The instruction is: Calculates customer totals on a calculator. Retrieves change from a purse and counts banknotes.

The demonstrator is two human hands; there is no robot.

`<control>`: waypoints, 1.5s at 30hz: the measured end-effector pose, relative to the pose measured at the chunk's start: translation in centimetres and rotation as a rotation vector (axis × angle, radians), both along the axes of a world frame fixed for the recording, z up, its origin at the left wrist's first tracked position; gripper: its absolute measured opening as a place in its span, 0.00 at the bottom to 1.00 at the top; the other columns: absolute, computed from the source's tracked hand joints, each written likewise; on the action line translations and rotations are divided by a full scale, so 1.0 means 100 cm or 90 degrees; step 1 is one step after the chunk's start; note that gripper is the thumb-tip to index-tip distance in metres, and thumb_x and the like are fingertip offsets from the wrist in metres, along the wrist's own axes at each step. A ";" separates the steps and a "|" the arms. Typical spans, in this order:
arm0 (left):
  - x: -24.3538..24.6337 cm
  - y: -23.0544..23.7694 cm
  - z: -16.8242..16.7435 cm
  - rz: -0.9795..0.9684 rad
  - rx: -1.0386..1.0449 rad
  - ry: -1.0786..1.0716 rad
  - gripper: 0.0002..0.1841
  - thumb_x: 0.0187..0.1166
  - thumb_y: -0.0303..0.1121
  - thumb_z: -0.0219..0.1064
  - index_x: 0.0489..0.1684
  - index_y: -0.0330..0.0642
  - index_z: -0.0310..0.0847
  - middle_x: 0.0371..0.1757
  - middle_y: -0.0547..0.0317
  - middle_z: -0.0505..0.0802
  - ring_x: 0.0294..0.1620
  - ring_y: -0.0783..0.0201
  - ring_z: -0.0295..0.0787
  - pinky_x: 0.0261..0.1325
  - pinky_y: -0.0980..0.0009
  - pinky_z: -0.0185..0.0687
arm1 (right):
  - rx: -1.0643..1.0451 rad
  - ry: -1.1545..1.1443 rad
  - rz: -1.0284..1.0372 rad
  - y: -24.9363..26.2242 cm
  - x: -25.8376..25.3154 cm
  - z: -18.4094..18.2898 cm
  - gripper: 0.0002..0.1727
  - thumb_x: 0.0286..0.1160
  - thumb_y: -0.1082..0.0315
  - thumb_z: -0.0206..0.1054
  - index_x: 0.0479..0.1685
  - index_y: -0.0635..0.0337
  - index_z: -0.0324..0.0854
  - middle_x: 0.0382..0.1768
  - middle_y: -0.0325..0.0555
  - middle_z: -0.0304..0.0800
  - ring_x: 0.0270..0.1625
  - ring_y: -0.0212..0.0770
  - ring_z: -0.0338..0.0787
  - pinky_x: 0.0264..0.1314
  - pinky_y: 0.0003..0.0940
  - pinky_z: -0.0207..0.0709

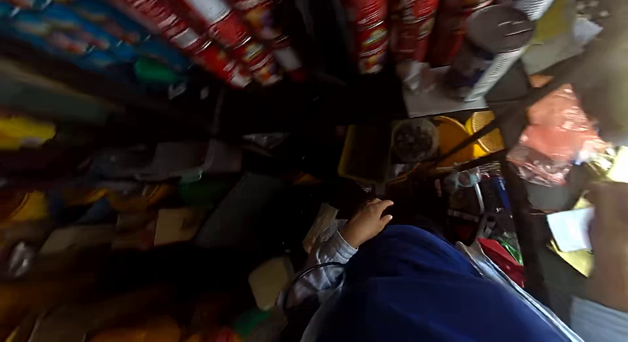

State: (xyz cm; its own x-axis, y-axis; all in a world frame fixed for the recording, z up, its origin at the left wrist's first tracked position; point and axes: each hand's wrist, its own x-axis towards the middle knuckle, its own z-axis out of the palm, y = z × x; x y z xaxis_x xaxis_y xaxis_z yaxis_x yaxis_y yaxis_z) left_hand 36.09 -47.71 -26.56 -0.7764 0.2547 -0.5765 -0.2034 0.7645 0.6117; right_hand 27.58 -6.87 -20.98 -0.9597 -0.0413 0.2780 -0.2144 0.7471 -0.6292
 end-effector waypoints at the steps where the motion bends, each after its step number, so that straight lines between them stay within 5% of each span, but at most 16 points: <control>1: 0.021 -0.017 0.001 0.035 0.012 -0.013 0.24 0.89 0.38 0.59 0.81 0.40 0.74 0.77 0.40 0.83 0.81 0.46 0.75 0.86 0.50 0.64 | -0.004 -0.046 0.121 -0.058 -0.013 -0.008 0.21 0.84 0.68 0.58 0.49 0.87 0.82 0.46 0.76 0.88 0.49 0.54 0.91 0.61 0.47 0.83; 4: 0.091 -0.066 -0.005 0.173 0.070 -0.060 0.23 0.93 0.41 0.53 0.77 0.36 0.77 0.73 0.38 0.86 0.77 0.46 0.81 0.83 0.49 0.68 | 0.030 -0.296 0.486 -0.213 -0.015 -0.047 0.14 0.81 0.71 0.64 0.51 0.76 0.87 0.50 0.68 0.92 0.53 0.58 0.93 0.63 0.55 0.84; 7: 0.161 -0.100 -0.009 0.348 0.150 -0.158 0.29 0.95 0.49 0.46 0.75 0.35 0.79 0.70 0.36 0.87 0.74 0.44 0.82 0.80 0.44 0.69 | 0.090 -0.550 0.794 -0.318 0.022 -0.113 0.22 0.81 0.64 0.67 0.71 0.63 0.82 0.65 0.59 0.89 0.66 0.53 0.89 0.73 0.52 0.79; 10: 0.226 -0.115 -0.023 0.497 0.211 -0.180 0.31 0.94 0.53 0.46 0.75 0.35 0.79 0.72 0.37 0.86 0.76 0.44 0.81 0.82 0.43 0.67 | 0.269 -0.712 0.959 -0.347 0.060 -0.199 0.23 0.87 0.59 0.62 0.78 0.50 0.80 0.75 0.51 0.83 0.78 0.50 0.81 0.85 0.54 0.67; 13: 0.277 -0.116 -0.039 0.611 0.150 -0.191 0.30 0.91 0.55 0.53 0.72 0.37 0.82 0.68 0.38 0.89 0.72 0.43 0.84 0.78 0.41 0.72 | 0.375 -0.697 1.097 -0.352 0.065 -0.284 0.25 0.91 0.54 0.56 0.71 0.64 0.82 0.68 0.66 0.85 0.72 0.63 0.84 0.79 0.62 0.71; 16: 0.301 -0.112 -0.041 0.711 0.067 -0.286 0.27 0.89 0.50 0.59 0.73 0.37 0.80 0.67 0.36 0.89 0.69 0.40 0.85 0.75 0.40 0.74 | 0.648 -0.664 1.073 -0.430 0.081 -0.267 0.23 0.88 0.58 0.61 0.65 0.69 0.84 0.66 0.70 0.86 0.72 0.69 0.83 0.77 0.71 0.68; 18: 0.312 -0.107 -0.050 0.764 0.017 -0.321 0.25 0.88 0.47 0.60 0.76 0.39 0.79 0.70 0.36 0.87 0.72 0.39 0.84 0.76 0.39 0.73 | 0.710 -0.590 1.049 -0.483 0.096 -0.267 0.23 0.89 0.60 0.58 0.66 0.72 0.82 0.67 0.73 0.84 0.73 0.72 0.81 0.75 0.74 0.67; 23: 0.329 -0.111 -0.062 0.913 -0.002 -0.299 0.27 0.89 0.47 0.59 0.82 0.43 0.74 0.72 0.37 0.86 0.73 0.39 0.83 0.78 0.39 0.73 | 0.516 -0.485 1.082 -0.619 0.156 -0.257 0.22 0.91 0.60 0.51 0.65 0.68 0.82 0.65 0.69 0.86 0.72 0.67 0.83 0.74 0.68 0.71; 28: 0.337 -0.133 -0.069 0.935 -0.013 -0.324 0.26 0.89 0.49 0.59 0.82 0.48 0.75 0.73 0.44 0.87 0.73 0.45 0.84 0.78 0.43 0.74 | 0.445 -0.378 1.131 -0.712 0.237 -0.274 0.17 0.88 0.66 0.57 0.66 0.58 0.85 0.65 0.61 0.88 0.68 0.63 0.87 0.68 0.67 0.79; 32: 0.364 -0.158 -0.088 0.929 0.022 -0.290 0.24 0.89 0.45 0.59 0.80 0.47 0.77 0.72 0.46 0.88 0.72 0.47 0.85 0.77 0.45 0.76 | 0.539 -0.254 1.126 -0.741 0.278 -0.301 0.21 0.74 0.77 0.69 0.68 0.63 0.83 0.64 0.68 0.84 0.66 0.70 0.84 0.64 0.70 0.78; 37: 0.384 -0.212 -0.114 0.853 -0.011 -0.269 0.22 0.90 0.43 0.57 0.79 0.48 0.78 0.72 0.46 0.88 0.73 0.47 0.85 0.78 0.46 0.75 | 0.657 -0.274 1.131 -0.758 0.272 -0.313 0.28 0.86 0.72 0.57 0.87 0.51 0.67 0.55 0.68 0.90 0.60 0.72 0.89 0.60 0.70 0.79; 41: 0.376 -0.261 -0.148 0.840 -0.023 -0.176 0.21 0.90 0.38 0.57 0.79 0.46 0.78 0.76 0.46 0.85 0.77 0.49 0.81 0.81 0.49 0.72 | 0.499 -0.440 0.988 -0.749 0.252 -0.301 0.17 0.88 0.64 0.56 0.66 0.64 0.78 0.51 0.65 0.91 0.58 0.66 0.91 0.61 0.65 0.81; 45: 0.342 -0.299 -0.185 0.805 -0.039 -0.045 0.23 0.88 0.33 0.57 0.82 0.42 0.74 0.82 0.45 0.79 0.84 0.48 0.73 0.86 0.51 0.65 | 0.482 -0.457 0.942 -0.730 0.212 -0.290 0.20 0.93 0.59 0.52 0.68 0.60 0.81 0.60 0.61 0.90 0.66 0.63 0.88 0.70 0.66 0.76</control>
State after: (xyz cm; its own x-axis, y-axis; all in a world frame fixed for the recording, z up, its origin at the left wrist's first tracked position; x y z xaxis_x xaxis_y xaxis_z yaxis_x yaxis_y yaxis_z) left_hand 70.27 -77.65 -45.02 -0.4242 -0.6680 -0.6114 -0.8405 0.0391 0.5404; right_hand 48.83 -79.89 -50.02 0.0719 -0.7874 -0.6122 -0.7658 0.3497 -0.5397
